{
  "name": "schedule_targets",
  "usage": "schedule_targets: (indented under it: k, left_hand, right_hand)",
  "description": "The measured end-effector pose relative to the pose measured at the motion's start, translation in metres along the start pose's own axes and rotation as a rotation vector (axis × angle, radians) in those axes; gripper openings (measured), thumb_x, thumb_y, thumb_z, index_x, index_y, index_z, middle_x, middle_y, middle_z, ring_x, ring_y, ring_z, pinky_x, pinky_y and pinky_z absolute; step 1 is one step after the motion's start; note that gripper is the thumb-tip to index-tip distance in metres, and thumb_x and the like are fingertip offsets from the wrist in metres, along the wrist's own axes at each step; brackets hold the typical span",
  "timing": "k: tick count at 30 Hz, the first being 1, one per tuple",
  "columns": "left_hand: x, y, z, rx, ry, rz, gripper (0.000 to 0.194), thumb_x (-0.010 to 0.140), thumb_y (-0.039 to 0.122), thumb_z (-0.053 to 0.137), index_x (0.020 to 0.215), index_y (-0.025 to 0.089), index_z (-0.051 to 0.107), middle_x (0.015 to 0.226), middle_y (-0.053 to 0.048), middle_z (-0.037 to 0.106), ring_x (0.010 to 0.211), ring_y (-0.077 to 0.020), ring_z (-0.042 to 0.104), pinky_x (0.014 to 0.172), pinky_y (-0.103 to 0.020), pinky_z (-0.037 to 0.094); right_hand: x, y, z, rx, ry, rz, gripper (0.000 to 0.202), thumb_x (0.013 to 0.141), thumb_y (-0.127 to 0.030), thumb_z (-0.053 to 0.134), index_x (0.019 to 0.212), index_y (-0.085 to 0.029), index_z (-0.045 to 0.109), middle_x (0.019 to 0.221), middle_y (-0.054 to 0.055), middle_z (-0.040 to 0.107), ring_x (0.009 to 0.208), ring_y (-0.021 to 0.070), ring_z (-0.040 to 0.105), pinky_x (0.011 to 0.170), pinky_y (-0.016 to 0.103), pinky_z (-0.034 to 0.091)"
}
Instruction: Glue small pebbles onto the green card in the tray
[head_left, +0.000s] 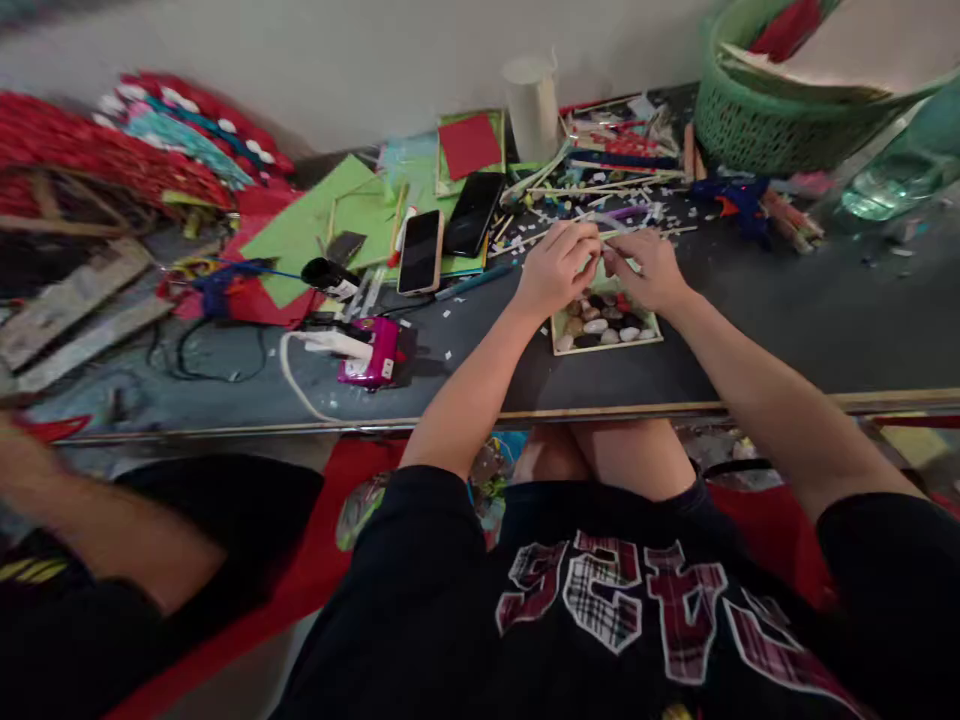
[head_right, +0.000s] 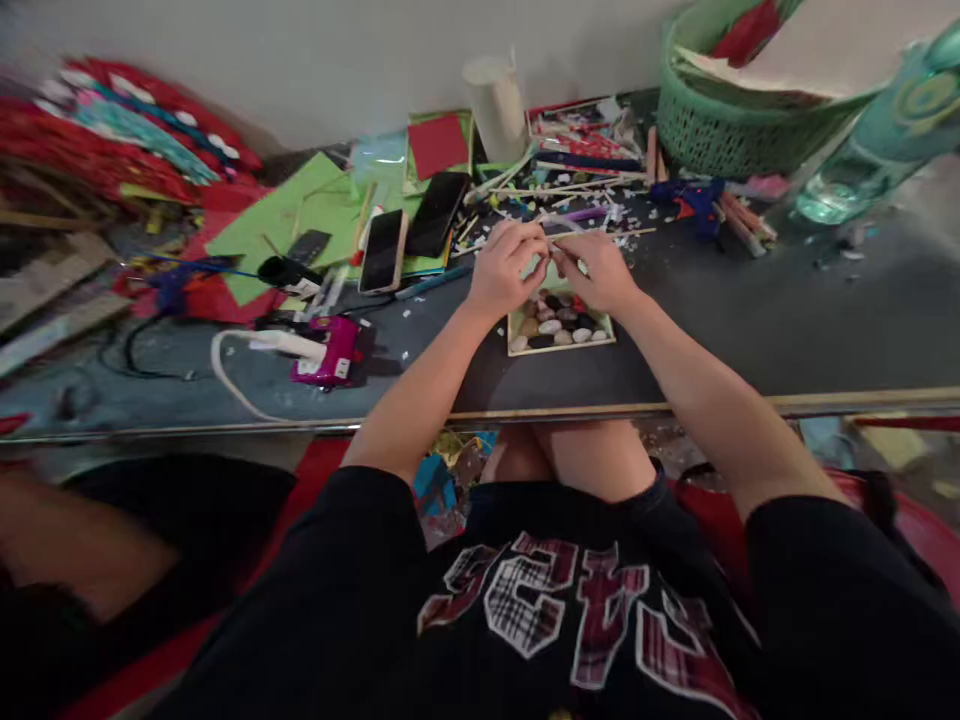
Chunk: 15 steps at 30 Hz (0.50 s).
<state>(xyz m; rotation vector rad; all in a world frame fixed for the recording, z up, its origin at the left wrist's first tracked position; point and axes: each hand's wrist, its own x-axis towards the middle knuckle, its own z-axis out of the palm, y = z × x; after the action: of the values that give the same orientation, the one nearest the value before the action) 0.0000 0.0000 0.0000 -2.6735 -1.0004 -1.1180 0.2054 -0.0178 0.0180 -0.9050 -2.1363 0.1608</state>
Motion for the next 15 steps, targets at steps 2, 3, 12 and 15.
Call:
schedule_targets:
  k: [2, 3, 12, 15]
  left_hand:
    - [0.0, -0.001, -0.002, -0.004, 0.015, -0.013, 0.05, 0.11, 0.053, 0.025, 0.108, 0.022, 0.065, 0.124, -0.015, 0.07, 0.123, -0.0279, 0.067, 0.112, -0.051, 0.05]
    - [0.0, -0.001, -0.003, -0.006, 0.021, -0.019, 0.05, 0.11, 0.054, 0.026, 0.107, 0.023, 0.065, 0.124, -0.014, 0.07, 0.122, -0.0278, 0.067, 0.112, -0.051, 0.05]
    - [-0.001, -0.005, -0.003, 0.009, 0.059, -0.064, 0.047, 0.108, 0.057, 0.034, 0.11, 0.024, 0.067, 0.119, -0.012, 0.072, 0.121, -0.0277, 0.067, 0.109, -0.049, 0.053]
    - [-0.002, -0.004, 0.0, 0.025, 0.085, -0.034, 0.045, 0.108, 0.057, 0.036, 0.111, 0.025, 0.068, 0.115, -0.01, 0.073, 0.116, -0.026, 0.069, 0.105, -0.048, 0.055]
  right_hand:
    - [0.001, 0.004, -0.005, 0.026, 0.057, 0.071, 0.069, 0.106, -0.071, 0.024, 0.082, -0.022, 0.067, 0.069, 0.006, 0.066, 0.068, 0.0178, 0.061, 0.075, 0.035, 0.049]
    - [0.001, 0.005, -0.007, 0.037, 0.076, 0.094, 0.068, 0.106, -0.07, 0.025, 0.085, -0.022, 0.068, 0.071, 0.006, 0.067, 0.069, 0.0175, 0.062, 0.075, 0.034, 0.049]
    - [0.0, 0.009, 0.0, 0.055, 0.066, 0.035, 0.06, 0.106, -0.064, 0.038, 0.08, -0.022, 0.071, 0.072, 0.003, 0.071, 0.071, 0.0176, 0.065, 0.079, 0.034, 0.049]
    - [0.0, 0.006, 0.001, 0.08, 0.048, 0.035, 0.055, 0.106, -0.06, 0.041, 0.084, -0.021, 0.073, 0.072, 0.003, 0.07, 0.072, 0.0176, 0.065, 0.079, 0.033, 0.048]
